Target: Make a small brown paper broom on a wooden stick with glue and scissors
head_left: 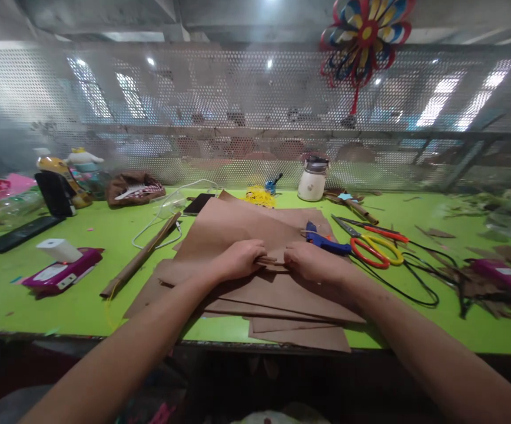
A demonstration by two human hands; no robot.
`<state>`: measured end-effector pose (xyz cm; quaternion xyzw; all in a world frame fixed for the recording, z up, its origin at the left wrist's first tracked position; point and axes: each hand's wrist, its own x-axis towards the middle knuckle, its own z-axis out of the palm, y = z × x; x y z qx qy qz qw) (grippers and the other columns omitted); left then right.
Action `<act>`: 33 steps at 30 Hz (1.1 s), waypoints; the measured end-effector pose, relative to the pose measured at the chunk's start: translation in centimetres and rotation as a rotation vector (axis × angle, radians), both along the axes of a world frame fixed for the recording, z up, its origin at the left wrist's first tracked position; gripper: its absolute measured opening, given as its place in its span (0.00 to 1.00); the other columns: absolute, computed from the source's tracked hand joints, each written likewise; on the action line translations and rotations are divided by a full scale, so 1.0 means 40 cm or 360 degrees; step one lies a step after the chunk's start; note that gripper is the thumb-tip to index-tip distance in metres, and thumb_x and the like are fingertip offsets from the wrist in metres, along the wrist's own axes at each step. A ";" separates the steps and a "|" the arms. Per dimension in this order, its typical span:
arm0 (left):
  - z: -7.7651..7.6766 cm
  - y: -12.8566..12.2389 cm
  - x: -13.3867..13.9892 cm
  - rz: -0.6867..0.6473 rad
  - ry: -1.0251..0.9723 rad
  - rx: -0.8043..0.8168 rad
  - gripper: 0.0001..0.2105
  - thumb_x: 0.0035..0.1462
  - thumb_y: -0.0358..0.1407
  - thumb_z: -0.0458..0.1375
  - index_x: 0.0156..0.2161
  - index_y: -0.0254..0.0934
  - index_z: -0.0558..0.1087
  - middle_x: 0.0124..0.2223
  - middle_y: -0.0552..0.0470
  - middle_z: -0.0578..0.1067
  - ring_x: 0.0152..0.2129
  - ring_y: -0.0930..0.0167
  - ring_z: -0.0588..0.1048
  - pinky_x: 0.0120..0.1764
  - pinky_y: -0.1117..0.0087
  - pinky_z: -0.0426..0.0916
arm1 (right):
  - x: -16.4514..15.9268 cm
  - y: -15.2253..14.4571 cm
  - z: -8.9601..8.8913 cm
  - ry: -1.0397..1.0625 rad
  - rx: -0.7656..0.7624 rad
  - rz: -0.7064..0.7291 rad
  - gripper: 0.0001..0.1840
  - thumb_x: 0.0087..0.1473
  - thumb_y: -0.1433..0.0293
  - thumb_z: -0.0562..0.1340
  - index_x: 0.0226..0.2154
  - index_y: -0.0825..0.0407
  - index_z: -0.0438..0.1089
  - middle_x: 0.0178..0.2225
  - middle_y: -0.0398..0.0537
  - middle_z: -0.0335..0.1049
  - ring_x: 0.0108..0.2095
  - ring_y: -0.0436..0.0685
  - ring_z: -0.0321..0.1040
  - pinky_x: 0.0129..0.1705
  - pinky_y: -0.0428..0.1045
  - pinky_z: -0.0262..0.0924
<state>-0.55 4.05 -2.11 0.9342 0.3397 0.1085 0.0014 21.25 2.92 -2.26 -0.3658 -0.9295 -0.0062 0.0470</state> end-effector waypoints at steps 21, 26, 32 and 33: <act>0.007 -0.017 -0.005 0.0033 0.0093 0.0056 0.05 0.55 0.31 0.51 0.30 0.36 0.68 0.32 0.51 0.69 0.27 0.71 0.67 0.30 0.72 0.57 | -0.038 -0.075 0.028 -0.0136 0.0161 -0.0059 0.08 0.56 0.76 0.52 0.33 0.58 0.66 0.34 0.55 0.68 0.33 0.56 0.63 0.36 0.49 0.53; 0.017 -0.033 -0.006 0.0000 0.0138 0.0135 0.04 0.52 0.28 0.52 0.29 0.35 0.68 0.32 0.50 0.70 0.28 0.70 0.68 0.31 0.71 0.58 | -0.036 -0.103 0.029 -0.0339 0.0334 0.0102 0.08 0.54 0.79 0.52 0.36 0.59 0.66 0.36 0.57 0.66 0.36 0.59 0.63 0.40 0.51 0.53; 0.010 -0.025 -0.003 0.0113 -0.0018 -0.0040 0.05 0.49 0.29 0.51 0.28 0.35 0.69 0.29 0.51 0.70 0.24 0.72 0.66 0.27 0.73 0.56 | -0.035 -0.117 0.017 -0.0615 0.0603 0.0355 0.14 0.45 0.74 0.59 0.38 0.61 0.65 0.33 0.60 0.64 0.35 0.63 0.59 0.37 0.55 0.52; 0.008 -0.022 -0.002 0.0146 -0.0067 -0.0090 0.04 0.48 0.29 0.52 0.28 0.34 0.69 0.28 0.51 0.70 0.24 0.72 0.66 0.27 0.73 0.56 | -0.037 -0.119 0.018 -0.0646 0.0625 0.0381 0.15 0.43 0.74 0.60 0.37 0.61 0.65 0.32 0.60 0.64 0.35 0.63 0.59 0.36 0.55 0.52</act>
